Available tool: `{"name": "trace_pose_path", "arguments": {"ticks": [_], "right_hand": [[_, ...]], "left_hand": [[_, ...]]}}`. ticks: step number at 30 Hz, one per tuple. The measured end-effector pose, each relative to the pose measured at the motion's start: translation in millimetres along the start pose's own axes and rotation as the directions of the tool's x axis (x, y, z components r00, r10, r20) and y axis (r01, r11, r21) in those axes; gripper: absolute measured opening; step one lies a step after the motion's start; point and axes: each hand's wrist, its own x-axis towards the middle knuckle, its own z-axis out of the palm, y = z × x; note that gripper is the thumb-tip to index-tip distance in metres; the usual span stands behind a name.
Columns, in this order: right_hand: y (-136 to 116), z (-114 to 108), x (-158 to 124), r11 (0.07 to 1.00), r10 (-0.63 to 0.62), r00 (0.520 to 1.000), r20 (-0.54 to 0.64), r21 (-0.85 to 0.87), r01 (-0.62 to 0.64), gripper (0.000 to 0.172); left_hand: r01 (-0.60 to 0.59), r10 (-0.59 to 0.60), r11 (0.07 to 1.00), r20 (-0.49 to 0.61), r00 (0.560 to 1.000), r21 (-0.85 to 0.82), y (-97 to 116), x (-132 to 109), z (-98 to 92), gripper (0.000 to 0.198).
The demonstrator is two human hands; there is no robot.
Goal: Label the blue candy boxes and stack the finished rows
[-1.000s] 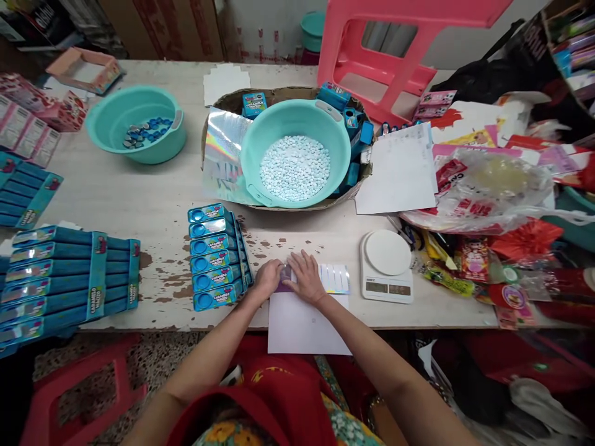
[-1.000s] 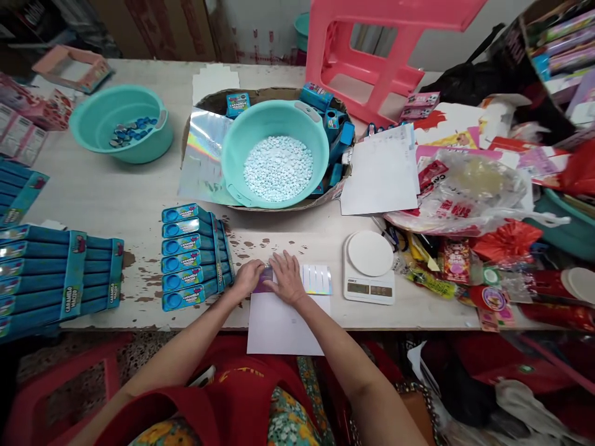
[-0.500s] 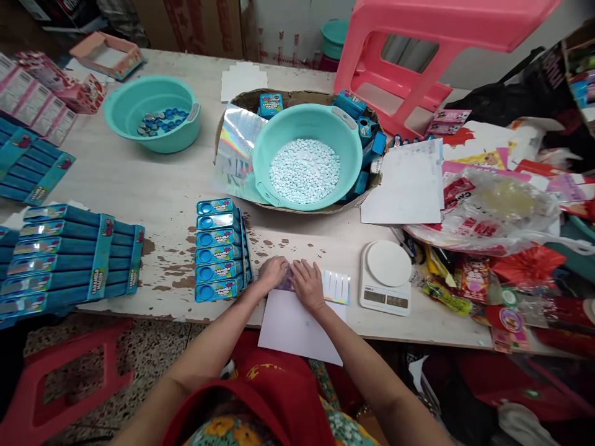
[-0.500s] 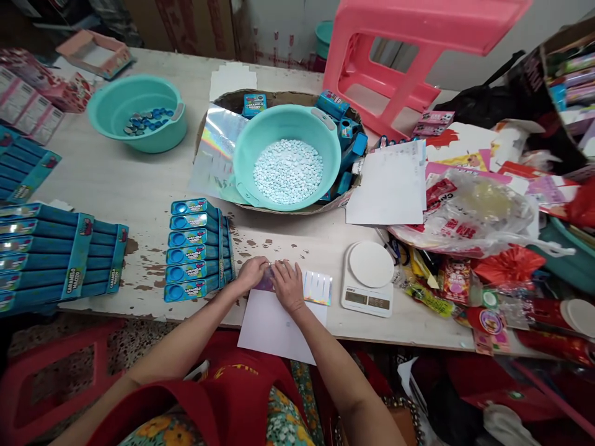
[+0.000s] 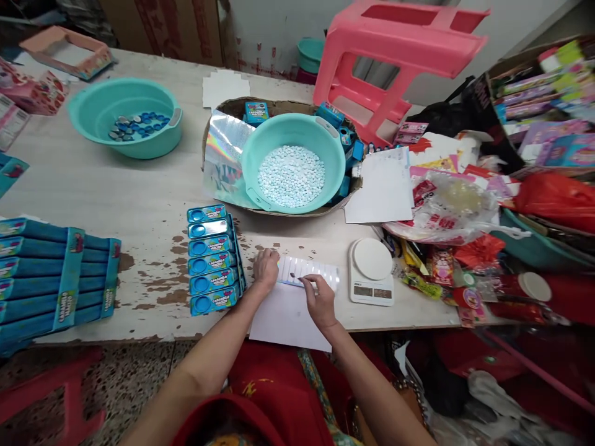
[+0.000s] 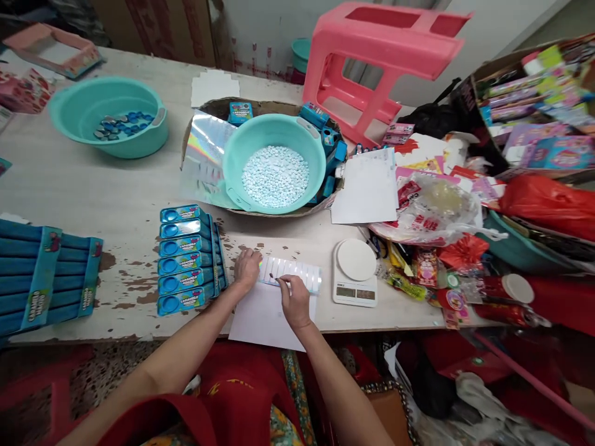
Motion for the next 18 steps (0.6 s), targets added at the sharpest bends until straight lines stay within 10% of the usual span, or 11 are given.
{"name": "trace_pose_path", "arguments": {"ticks": [4, 8, 11, 18], "right_hand": [[-37, -30, -1, 0.967, 0.220, 0.975, -0.036, 0.136, -0.214, 0.011], [-65, -44, -8, 0.917, 0.317, 0.948, -0.012, 0.258, -0.303, 0.013], [-89, -43, -19, 0.912, 0.345, 0.938, -0.025, 0.246, -0.329, 0.015], [-163, 5, -32, 0.919, 0.198, 0.972, 0.126, 0.321, -0.229, 0.011]], "left_hand": [[-0.142, 0.083, 0.851, -0.138, 0.987, -0.505, 24, -26, -28.4, 0.035], [0.009, 0.331, 0.421, 0.163, 0.929, -0.907, 42, -78, -65.5, 0.036], [0.127, 0.283, 0.467, 0.284, 0.916, -0.875, 38, -115, -94.8, 0.018], [0.105, -0.044, 0.645, 0.101, 0.994, -0.757, -28, -175, -168.8, 0.015]]}}
